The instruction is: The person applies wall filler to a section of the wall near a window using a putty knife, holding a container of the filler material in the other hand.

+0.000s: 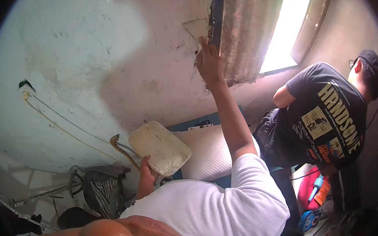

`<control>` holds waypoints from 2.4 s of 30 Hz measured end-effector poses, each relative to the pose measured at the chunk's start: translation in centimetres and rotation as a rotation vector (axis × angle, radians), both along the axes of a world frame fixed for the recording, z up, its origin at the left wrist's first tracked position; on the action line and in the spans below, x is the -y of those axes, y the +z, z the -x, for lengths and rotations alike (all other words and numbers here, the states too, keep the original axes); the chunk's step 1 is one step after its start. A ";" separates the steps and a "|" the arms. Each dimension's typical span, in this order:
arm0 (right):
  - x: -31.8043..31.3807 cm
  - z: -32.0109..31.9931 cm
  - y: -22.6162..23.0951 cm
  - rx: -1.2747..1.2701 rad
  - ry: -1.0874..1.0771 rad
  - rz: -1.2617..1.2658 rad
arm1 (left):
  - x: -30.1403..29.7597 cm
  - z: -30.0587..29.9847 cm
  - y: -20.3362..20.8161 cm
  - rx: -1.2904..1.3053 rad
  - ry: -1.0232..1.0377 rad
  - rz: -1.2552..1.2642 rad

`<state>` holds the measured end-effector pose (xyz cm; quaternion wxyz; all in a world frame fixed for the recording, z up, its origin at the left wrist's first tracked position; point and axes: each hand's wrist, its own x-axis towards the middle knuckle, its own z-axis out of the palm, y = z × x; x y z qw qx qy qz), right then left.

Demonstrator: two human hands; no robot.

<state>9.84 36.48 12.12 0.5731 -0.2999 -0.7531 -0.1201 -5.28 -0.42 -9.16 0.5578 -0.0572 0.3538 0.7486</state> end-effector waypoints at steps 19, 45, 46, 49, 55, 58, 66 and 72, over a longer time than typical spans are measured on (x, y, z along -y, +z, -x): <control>2.6 1.2 -2.5 -0.947 1.522 1.131 | 1.9 -0.2 0.0 0.024 0.030 -0.167; 12.9 1.4 10.5 -0.831 1.467 0.859 | 9.9 0.2 -0.4 -0.003 0.060 -0.157; 14.0 1.3 9.9 -0.833 1.464 0.861 | 10.1 0.4 -0.4 -0.006 0.071 -0.154; 19.4 0.8 5.5 -0.681 1.284 0.907 | 11.0 1.0 0.9 -0.016 0.100 -0.165; 31.5 -2.4 -4.0 0.189 0.744 0.320 | 12.6 1.1 6.9 -0.072 0.225 -0.264; 35.2 -4.2 -6.1 0.397 0.672 0.283 | 13.0 1.2 9.6 -0.112 0.302 -0.311; 36.8 -7.2 -4.6 0.570 0.661 0.203 | 14.8 1.6 16.6 -0.120 0.414 -0.364; 36.6 -8.2 -1.3 0.476 0.736 0.254 | 15.0 0.6 19.9 -0.284 0.512 -0.335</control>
